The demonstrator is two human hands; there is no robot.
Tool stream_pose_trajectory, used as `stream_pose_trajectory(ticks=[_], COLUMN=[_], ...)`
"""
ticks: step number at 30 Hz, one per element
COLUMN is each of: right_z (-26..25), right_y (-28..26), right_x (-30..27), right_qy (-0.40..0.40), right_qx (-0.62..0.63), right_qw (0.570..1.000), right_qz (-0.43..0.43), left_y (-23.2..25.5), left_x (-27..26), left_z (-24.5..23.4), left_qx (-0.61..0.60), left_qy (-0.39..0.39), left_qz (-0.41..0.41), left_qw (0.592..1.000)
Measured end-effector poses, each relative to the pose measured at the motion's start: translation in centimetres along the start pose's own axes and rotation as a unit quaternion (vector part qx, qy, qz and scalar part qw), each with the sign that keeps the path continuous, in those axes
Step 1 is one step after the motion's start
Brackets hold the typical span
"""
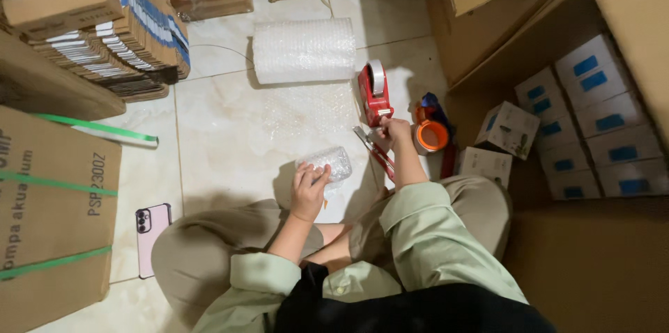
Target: The person wraps small white boxes in bubble wrap and secures them with tape. They then place the wrapped boxes into a larger cardboard box.
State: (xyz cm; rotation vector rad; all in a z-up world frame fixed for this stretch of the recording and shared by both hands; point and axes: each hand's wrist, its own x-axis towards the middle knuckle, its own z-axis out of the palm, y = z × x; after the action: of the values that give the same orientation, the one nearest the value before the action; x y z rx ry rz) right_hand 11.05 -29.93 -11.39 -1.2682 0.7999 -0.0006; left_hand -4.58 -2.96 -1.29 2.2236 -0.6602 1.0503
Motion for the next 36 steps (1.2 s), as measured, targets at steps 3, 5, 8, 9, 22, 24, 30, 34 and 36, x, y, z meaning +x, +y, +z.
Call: stream_pose_trajectory(ticks=[3, 5, 8, 9, 22, 24, 30, 34, 36], right_z=[-1.9, -2.2, -1.4, -1.0, 3.5, 4.4, 5.5, 4.9, 4.5], right_y=[1.9, 2.0, 0.3, -0.6, -7.2, -5.9, -6.6, -5.4, -4.3], right_x=[4.5, 4.2, -2.0, -5.1, -25.1, -25.9, -29.2, -27.3, -26.1], right_qy=[-0.029, -0.024, -0.024, -0.026, -0.286, -0.283, -0.184, -0.168, -0.111], right_qx=[-0.078, -0.089, -0.138, -0.179, -0.125, -0.154, -0.279, -0.369, -0.509], right_qw=[0.996, 0.996, 0.988, 0.977, 0.948, 0.946, 0.933, 0.899, 0.815], right_qz=[0.004, 0.014, 0.067, 0.11, -0.061, -0.03, -0.134, -0.165, -0.254], left_y=[-0.6, -0.5, -0.5, -0.6, -0.3, -1.0, -1.2, -2.0, -2.3], left_x=[-0.2, -0.4, -0.5, -0.4, 1.1, 0.4, 0.8, 0.2, -0.6], left_z=[0.1, 0.4, 0.6, 0.5, -0.4, 0.2, -0.1, 0.1, 1.1], left_qx=[0.005, 0.007, 0.011, 0.01, -0.075, -0.098, -0.146, -0.155, -0.158], left_qy=[0.001, 0.014, 0.024, 0.022, 0.08, 0.075, 0.045, 0.022, 0.017], left_qz=[0.011, 0.008, 0.011, 0.014, -0.016, -0.013, -0.042, -0.065, -0.081], left_qw=[1.0, 1.0, 1.0, 1.0, 0.994, 0.992, 0.987, 0.985, 0.984])
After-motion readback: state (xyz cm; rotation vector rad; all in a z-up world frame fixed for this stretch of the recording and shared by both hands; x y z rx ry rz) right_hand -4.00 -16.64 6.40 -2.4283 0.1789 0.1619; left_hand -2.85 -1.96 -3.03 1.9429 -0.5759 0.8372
